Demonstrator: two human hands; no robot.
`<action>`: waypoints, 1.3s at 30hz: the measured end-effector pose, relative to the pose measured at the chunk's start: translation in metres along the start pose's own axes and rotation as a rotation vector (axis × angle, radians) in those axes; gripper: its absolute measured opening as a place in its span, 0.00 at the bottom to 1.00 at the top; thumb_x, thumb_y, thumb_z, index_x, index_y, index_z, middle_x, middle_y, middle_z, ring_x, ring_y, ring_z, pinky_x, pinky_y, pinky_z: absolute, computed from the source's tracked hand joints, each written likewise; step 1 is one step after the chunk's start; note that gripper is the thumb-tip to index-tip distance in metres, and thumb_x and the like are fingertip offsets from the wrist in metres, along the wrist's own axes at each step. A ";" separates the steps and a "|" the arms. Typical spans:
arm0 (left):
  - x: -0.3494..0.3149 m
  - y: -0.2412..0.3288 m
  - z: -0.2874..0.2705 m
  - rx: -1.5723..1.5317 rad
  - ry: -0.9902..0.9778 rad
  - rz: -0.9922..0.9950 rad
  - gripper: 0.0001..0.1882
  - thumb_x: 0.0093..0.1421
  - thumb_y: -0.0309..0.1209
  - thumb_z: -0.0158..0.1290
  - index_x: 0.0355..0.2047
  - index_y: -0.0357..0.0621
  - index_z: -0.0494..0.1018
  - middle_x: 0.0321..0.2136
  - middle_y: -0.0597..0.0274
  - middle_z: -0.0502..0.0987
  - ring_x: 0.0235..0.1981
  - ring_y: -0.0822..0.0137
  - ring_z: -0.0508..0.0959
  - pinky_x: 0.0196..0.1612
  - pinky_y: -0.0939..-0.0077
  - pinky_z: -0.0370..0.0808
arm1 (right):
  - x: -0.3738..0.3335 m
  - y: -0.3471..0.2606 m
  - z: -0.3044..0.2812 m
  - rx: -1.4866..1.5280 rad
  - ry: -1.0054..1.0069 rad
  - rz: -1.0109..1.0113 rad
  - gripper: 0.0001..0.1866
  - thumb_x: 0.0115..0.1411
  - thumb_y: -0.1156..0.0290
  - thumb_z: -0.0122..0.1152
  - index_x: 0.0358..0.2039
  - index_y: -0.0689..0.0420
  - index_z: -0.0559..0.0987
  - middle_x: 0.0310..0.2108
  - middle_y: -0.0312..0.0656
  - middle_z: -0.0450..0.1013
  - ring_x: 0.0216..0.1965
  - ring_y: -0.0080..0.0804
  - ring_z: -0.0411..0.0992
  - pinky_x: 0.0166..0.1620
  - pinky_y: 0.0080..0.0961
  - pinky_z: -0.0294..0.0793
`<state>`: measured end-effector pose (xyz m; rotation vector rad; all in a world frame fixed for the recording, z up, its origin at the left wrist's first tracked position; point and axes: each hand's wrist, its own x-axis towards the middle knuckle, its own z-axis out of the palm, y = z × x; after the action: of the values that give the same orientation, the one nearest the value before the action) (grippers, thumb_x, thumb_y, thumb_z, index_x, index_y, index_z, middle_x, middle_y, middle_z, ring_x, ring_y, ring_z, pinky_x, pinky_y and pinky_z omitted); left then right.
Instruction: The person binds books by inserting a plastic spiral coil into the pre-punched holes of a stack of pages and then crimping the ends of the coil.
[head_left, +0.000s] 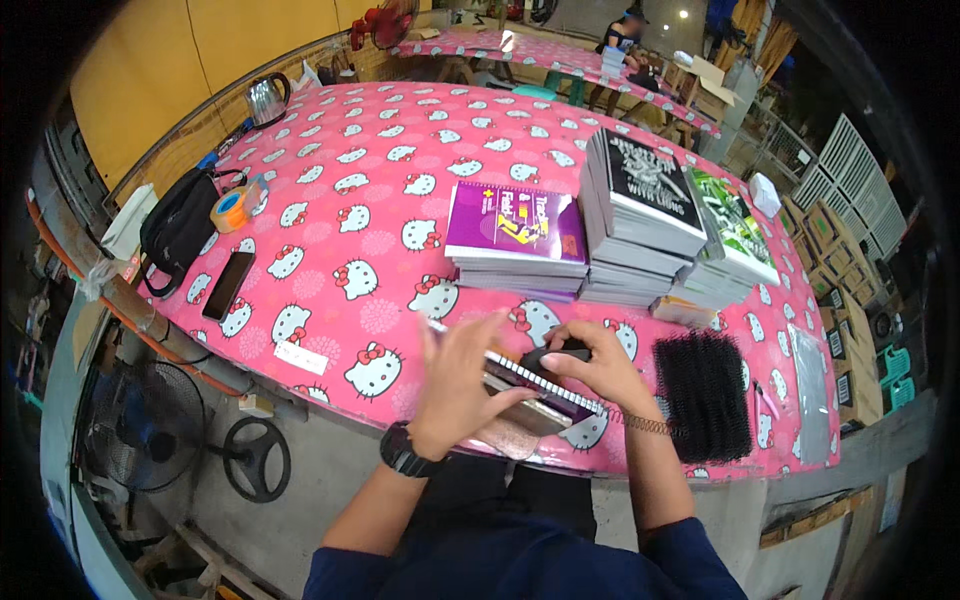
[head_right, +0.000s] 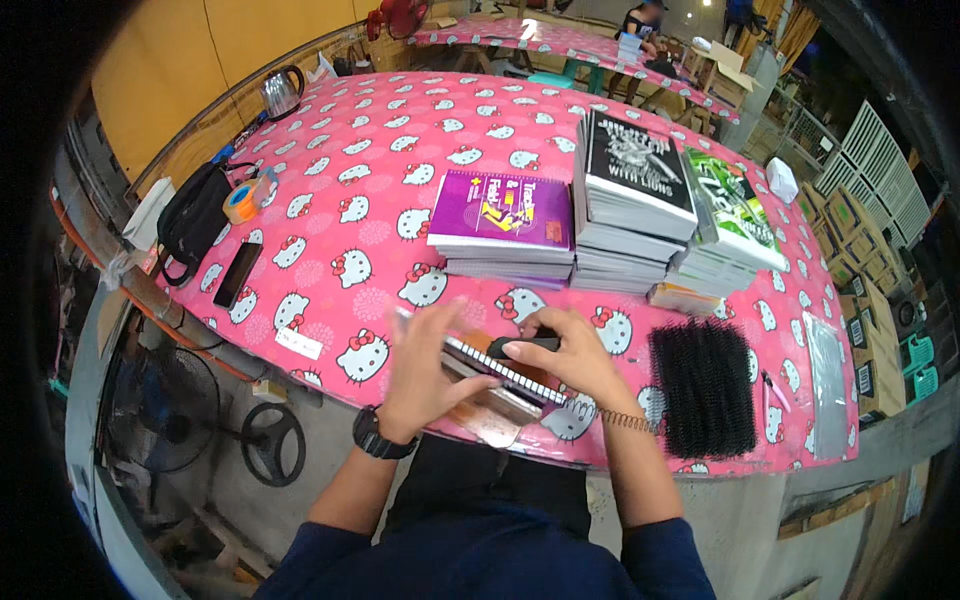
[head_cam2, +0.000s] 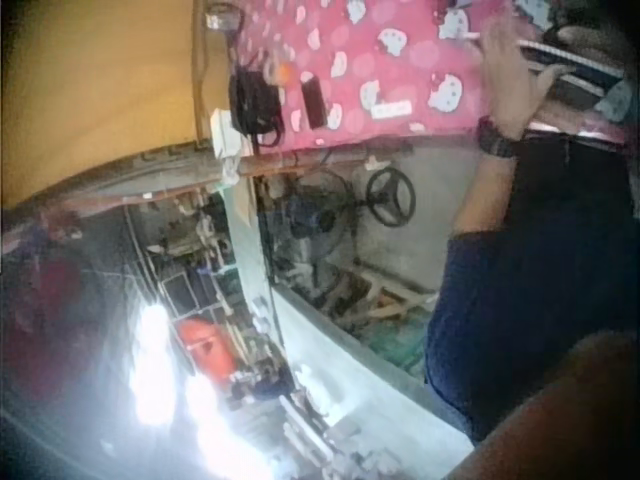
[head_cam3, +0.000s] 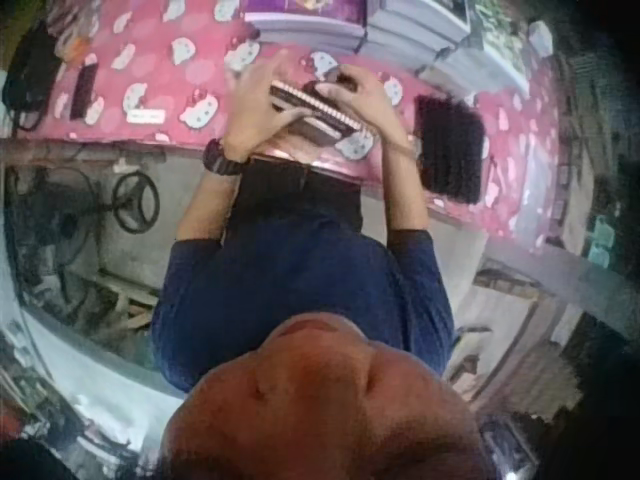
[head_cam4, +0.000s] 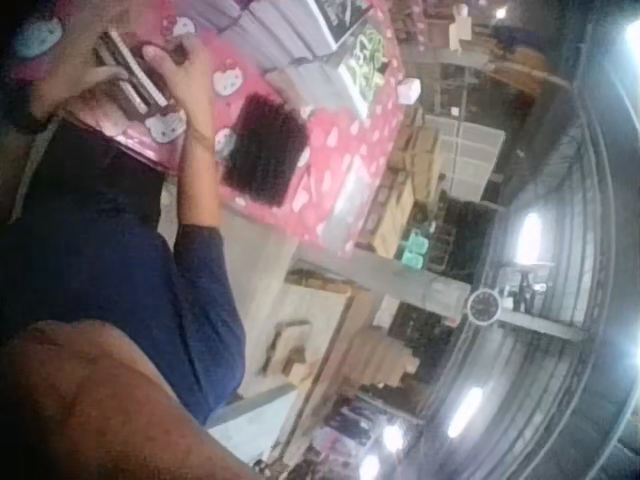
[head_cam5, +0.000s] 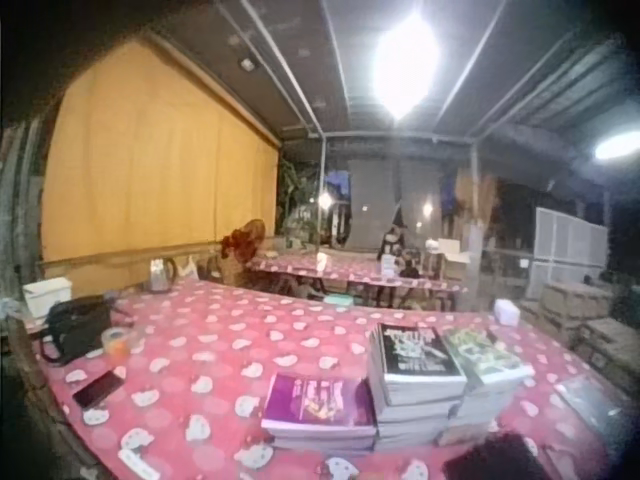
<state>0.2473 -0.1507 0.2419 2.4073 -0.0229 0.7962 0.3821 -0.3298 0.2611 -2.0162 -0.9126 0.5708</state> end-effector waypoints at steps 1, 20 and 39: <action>-0.003 -0.005 -0.002 0.074 0.110 -0.016 0.49 0.36 0.43 0.70 0.57 0.42 0.59 0.48 0.52 0.68 0.53 0.58 0.66 0.64 0.48 0.43 | -0.003 -0.005 0.002 -0.005 0.005 -0.005 0.25 0.50 0.50 0.63 0.35 0.60 0.75 0.44 0.45 0.73 0.47 0.32 0.69 0.52 0.30 0.64; -0.026 -0.033 0.035 -1.121 0.268 -0.372 0.29 0.56 0.22 0.57 0.57 0.36 0.61 0.43 0.63 0.70 0.44 0.74 0.69 0.50 0.77 0.66 | -0.008 0.042 0.027 0.347 -0.054 -0.103 0.25 0.53 0.50 0.61 0.40 0.61 0.77 0.47 0.46 0.72 0.50 0.34 0.68 0.55 0.31 0.63; -0.043 -0.039 0.023 -1.037 0.263 -0.430 0.23 0.62 0.32 0.51 0.56 0.36 0.64 0.46 0.64 0.70 0.44 0.75 0.68 0.50 0.81 0.64 | -0.011 -0.019 0.013 0.547 -0.243 -0.597 0.19 0.55 0.58 0.61 0.37 0.62 0.77 0.44 0.44 0.74 0.48 0.34 0.70 0.53 0.32 0.66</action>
<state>0.2325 -0.1382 0.1827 1.2604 0.1466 0.6516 0.3594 -0.3244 0.2703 -1.1286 -1.2727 0.6404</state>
